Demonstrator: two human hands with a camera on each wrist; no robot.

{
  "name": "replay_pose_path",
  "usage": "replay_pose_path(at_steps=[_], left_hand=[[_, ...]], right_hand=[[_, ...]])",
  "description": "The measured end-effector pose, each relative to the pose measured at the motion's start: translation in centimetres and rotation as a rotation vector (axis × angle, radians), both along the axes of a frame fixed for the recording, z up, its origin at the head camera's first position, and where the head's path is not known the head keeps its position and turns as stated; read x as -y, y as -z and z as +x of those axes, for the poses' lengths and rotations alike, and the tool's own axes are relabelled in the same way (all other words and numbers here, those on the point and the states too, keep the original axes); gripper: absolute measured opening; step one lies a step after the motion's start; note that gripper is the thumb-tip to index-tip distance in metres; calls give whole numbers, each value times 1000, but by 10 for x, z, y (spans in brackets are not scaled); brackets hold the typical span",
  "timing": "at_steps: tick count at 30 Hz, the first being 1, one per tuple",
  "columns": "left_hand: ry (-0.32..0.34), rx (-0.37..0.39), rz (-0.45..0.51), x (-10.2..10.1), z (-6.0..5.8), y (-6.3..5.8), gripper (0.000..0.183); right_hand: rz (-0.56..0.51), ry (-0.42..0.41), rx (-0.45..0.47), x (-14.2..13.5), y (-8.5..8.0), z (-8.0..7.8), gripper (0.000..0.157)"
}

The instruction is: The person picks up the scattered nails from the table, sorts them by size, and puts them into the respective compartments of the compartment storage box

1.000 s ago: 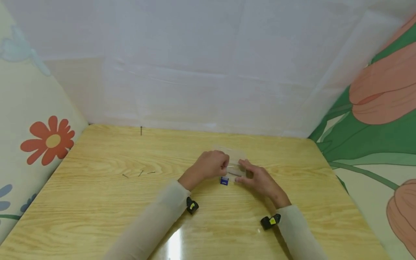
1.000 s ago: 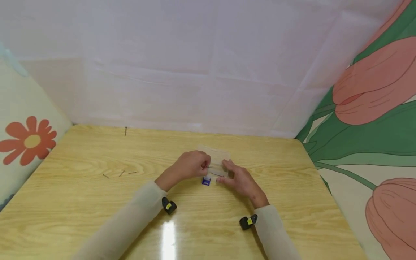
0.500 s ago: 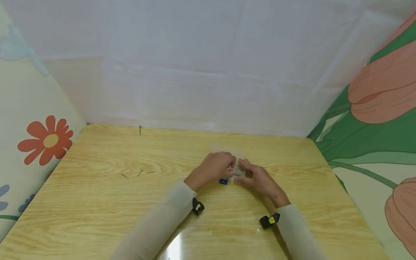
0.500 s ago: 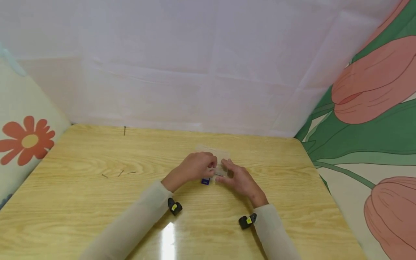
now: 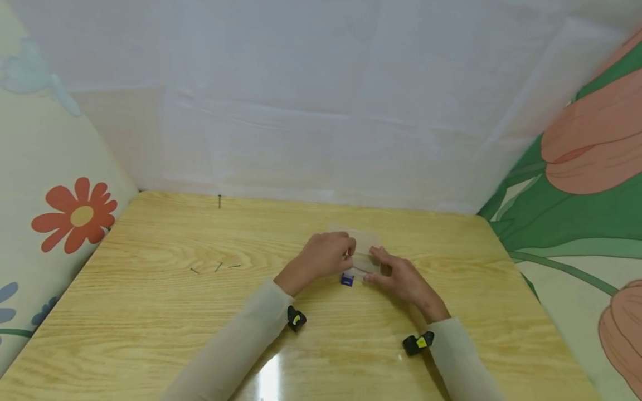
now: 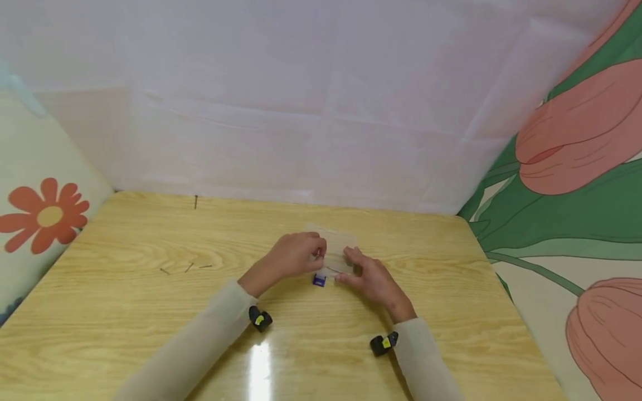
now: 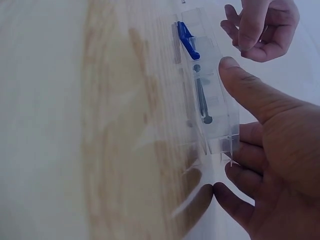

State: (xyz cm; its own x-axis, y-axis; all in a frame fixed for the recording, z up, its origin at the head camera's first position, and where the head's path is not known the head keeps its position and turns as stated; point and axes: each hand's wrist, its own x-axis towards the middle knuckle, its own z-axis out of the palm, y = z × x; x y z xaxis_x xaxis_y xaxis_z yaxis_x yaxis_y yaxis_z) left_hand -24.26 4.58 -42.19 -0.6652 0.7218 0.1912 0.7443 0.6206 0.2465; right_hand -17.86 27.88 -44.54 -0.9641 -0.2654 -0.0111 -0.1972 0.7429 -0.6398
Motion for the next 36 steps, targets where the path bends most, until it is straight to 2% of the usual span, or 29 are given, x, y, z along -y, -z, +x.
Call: replay_pose_path(at_steps=[7, 15, 21, 28, 32, 36], left_hand=[[-60, -19, 4, 21, -3, -2, 7], [-104, -26, 8, 60, -8, 2, 8], [-159, 3, 30, 93, -19, -1, 10], [-228, 39, 43, 129, -33, -11, 13], [-274, 48, 35, 152, -44, -12, 11], [-325, 90, 23, 174, -54, -11, 12]], right_hand=[[4, 12, 11, 0, 1, 0, 79], [18, -3, 4, -1, 2, 1, 80], [13, -1, 15, -1, 2, 0, 81], [12, 7, 17, -1, 0, 0, 81], [11, 3, 19, 0, 0, 0, 82], [7, 0, 27, -1, -1, 1, 82]])
